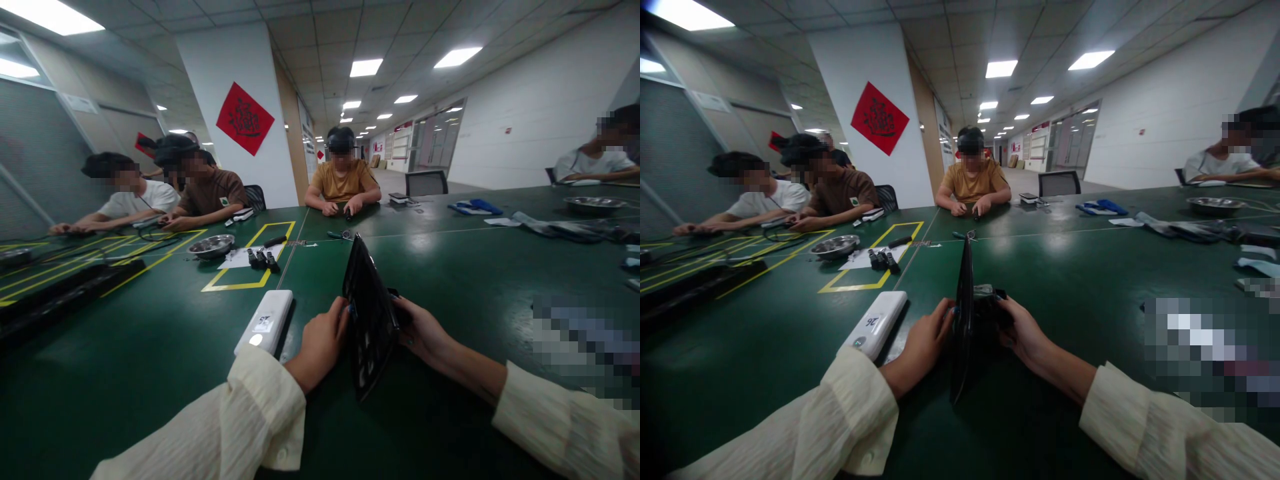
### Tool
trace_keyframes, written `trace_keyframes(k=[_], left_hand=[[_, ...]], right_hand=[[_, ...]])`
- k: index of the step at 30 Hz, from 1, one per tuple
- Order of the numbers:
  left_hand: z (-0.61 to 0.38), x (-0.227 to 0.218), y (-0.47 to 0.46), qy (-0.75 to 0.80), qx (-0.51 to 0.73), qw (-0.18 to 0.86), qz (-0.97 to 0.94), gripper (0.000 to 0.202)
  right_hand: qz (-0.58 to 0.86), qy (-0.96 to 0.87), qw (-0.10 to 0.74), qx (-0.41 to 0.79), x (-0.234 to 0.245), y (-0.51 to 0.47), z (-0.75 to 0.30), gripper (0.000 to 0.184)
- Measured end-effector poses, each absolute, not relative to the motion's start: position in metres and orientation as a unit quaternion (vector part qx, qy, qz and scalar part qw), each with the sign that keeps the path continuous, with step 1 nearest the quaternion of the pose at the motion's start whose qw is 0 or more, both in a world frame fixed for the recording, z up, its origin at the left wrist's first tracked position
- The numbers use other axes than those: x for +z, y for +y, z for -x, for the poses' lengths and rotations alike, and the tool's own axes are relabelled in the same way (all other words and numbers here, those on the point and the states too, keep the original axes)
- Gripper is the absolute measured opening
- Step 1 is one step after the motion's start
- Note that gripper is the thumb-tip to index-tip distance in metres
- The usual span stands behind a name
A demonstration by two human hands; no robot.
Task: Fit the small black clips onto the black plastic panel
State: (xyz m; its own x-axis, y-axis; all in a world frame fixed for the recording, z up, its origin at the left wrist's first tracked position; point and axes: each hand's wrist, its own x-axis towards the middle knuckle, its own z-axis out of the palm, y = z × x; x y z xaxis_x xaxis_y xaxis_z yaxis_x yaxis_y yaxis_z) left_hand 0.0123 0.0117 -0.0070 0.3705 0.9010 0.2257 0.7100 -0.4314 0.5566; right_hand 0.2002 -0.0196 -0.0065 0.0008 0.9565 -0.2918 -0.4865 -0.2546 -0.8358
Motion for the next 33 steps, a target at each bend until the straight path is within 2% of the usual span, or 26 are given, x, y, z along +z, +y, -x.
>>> trace_keyframes(k=[10, 16, 33], left_hand=[[-0.01, -0.01, 0.017, 0.48, 0.231, 0.199, -0.823, 0.03], [-0.01, -0.01, 0.019, 0.469, 0.248, 0.223, -0.818, 0.04], [-0.011, -0.005, 0.016, 0.463, 0.258, 0.273, -0.803, 0.045]], right_hand=[[0.445, -0.335, 0.539, 0.632, -0.005, -0.023, -0.197, 0.021], [0.441, -0.369, 0.522, 0.63, -0.008, -0.023, -0.198, 0.02], [0.44, -0.338, 0.534, 0.638, -0.009, -0.031, -0.193, 0.025]])
